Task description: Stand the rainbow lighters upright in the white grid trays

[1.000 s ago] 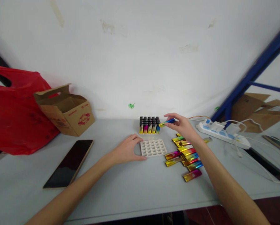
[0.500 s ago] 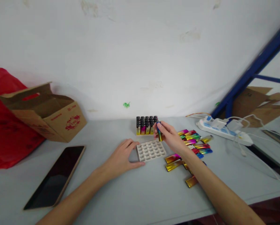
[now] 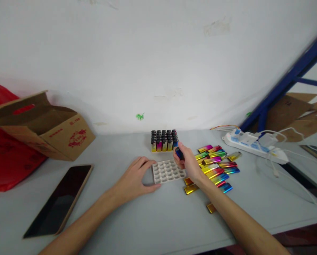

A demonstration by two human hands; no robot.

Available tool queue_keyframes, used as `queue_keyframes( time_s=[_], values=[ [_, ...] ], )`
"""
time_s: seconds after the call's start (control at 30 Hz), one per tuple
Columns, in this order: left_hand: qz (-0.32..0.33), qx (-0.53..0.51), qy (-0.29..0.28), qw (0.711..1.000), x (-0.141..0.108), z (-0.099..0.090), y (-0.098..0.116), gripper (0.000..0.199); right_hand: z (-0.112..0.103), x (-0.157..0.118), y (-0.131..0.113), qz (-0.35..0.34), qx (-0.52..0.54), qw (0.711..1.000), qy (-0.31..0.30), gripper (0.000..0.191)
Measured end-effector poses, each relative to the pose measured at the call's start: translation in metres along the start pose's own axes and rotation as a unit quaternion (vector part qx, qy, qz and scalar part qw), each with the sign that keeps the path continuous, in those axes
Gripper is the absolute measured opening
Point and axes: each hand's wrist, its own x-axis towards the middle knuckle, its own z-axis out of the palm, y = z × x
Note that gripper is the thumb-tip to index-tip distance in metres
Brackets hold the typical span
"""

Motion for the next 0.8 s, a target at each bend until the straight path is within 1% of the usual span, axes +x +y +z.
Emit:
queue_keyframes(
  time_s=[0.1,0.27,0.33,0.43,0.5,0.57,0.67,0.73,0.8],
  values=[
    [0.002,0.004,-0.005,1.000,0.001,0.000,-0.001,0.062,0.003,-0.002,-0.001,0.013,-0.012,0.999,0.031,0.061],
    [-0.015,0.021,0.003,1.000,0.000,0.000,-0.010,0.071,0.010,-0.007,-0.007,0.010,-0.021,0.999,0.027,0.048],
    [-0.017,0.023,0.008,1.000,0.000,0.001,-0.013,0.073,0.012,-0.008,-0.008,0.017,-0.015,0.999,0.029,0.049],
    [-0.010,0.017,0.017,1.000,0.000,0.001,-0.015,0.069,0.013,-0.008,-0.005,0.032,-0.013,0.999,0.023,0.058],
    [-0.005,0.010,0.023,1.000,0.000,0.000,-0.015,0.068,0.012,-0.006,-0.001,0.010,-0.020,1.000,0.012,0.065],
    [-0.002,0.002,0.028,1.000,0.000,0.000,-0.015,0.067,0.011,-0.006,0.003,-0.037,-0.035,0.999,0.002,0.066],
    [0.000,-0.003,0.034,0.999,-0.001,0.000,-0.014,0.066,0.008,-0.007,0.003,-0.096,-0.107,0.989,-0.029,0.055],
    [0.002,-0.005,0.035,0.999,-0.002,0.000,-0.013,0.066,0.007,-0.009,0.002,-0.120,-0.181,0.974,-0.058,0.044],
    [0.001,-0.006,0.030,1.000,-0.002,-0.001,-0.011,0.065,0.007,-0.011,0.001,-0.141,-0.229,0.960,-0.077,0.034]
  ],
)
